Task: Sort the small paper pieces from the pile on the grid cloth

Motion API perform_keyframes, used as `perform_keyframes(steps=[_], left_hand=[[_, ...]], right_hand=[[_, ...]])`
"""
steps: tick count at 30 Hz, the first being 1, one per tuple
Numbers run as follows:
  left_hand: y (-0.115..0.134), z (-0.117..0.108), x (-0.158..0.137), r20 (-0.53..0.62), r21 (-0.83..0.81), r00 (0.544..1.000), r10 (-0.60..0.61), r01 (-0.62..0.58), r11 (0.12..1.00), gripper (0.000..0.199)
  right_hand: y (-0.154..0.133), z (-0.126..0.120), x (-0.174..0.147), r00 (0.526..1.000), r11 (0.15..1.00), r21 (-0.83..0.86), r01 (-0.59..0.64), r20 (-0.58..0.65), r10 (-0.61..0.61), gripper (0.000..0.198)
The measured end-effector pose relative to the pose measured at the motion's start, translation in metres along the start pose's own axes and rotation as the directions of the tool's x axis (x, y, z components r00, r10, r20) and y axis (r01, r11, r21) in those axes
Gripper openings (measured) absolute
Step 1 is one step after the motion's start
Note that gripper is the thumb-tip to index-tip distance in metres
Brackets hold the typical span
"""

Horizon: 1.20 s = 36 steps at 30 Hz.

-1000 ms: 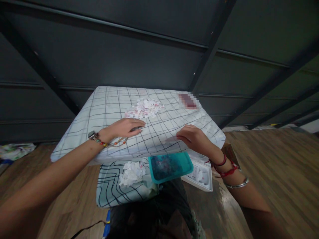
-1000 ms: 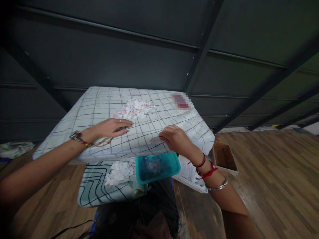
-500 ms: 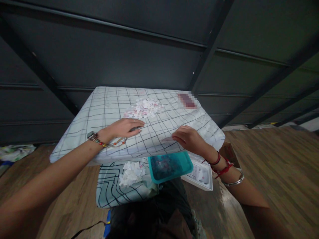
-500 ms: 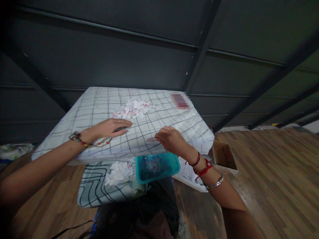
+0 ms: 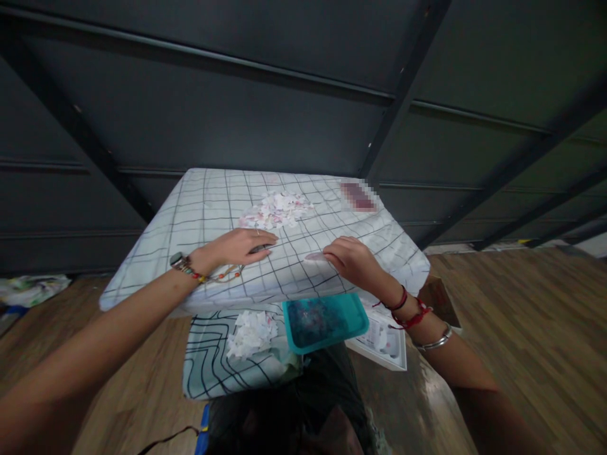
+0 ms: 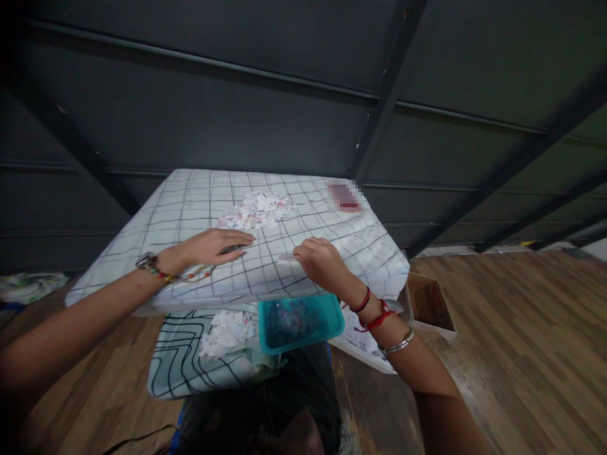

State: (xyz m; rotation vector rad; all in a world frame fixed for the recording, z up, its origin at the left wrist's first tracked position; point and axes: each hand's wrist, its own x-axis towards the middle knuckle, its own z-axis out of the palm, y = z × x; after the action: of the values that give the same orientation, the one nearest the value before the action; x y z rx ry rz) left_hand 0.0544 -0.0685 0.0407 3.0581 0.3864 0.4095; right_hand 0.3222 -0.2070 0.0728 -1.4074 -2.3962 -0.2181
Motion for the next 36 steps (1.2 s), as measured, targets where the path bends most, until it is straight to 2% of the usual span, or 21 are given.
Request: perform_keyframes(steps=[7, 13, 18, 22, 25, 28, 32, 36], left_hand=[[0.000, -0.001, 0.000, -0.005, 0.003, 1.000, 0.000, 0.000, 1.000, 0.036], [-0.002, 0.002, -0.001, -0.013, 0.010, 1.000, 0.011, -0.011, 1.000, 0.035], [-0.001, 0.001, 0.000, -0.009, 0.010, 1.000, 0.001, -0.001, 1.000, 0.036], [-0.001, 0.001, 0.000, 0.004, 0.013, 1.000, -0.008, 0.008, 1.000, 0.036], [-0.003, 0.003, 0.000, -0.007, 0.017, 1.000, -0.003, 0.003, 1.000, 0.036], [-0.005, 0.004, 0.000, -0.017, 0.021, 1.000, 0.014, -0.014, 1.000, 0.036], [-0.005, 0.004, 0.000, -0.023, 0.021, 0.999, 0.023, -0.022, 1.000, 0.036], [-0.002, 0.002, 0.000, -0.028, 0.012, 1.000, 0.009, -0.009, 1.000, 0.036]], right_hand=[[0.003, 0.001, 0.002, 1.000, 1.000, 0.006, 0.015, 0.003, -0.015, 0.023], [0.005, 0.002, 0.003, 0.999, 1.000, -0.004, 0.006, -0.046, -0.006, 0.024], [-0.002, 0.000, 0.002, 1.000, 1.000, 0.022, -0.003, -0.006, 0.003, 0.022], [-0.007, -0.002, 0.004, 0.998, 0.998, -0.027, 0.049, 0.041, -0.048, 0.022], [-0.006, -0.006, 0.000, 0.994, 0.996, 0.048, 0.075, 0.073, -0.078, 0.021], [-0.002, -0.007, -0.004, 0.998, 0.991, 0.128, 0.032, 0.040, -0.038, 0.019], [0.002, -0.001, -0.003, 0.999, 0.993, 0.114, 0.035, -0.033, -0.032, 0.020], [0.006, 0.002, -0.007, 0.999, 0.982, 0.181, 0.051, -0.013, -0.049, 0.019]])
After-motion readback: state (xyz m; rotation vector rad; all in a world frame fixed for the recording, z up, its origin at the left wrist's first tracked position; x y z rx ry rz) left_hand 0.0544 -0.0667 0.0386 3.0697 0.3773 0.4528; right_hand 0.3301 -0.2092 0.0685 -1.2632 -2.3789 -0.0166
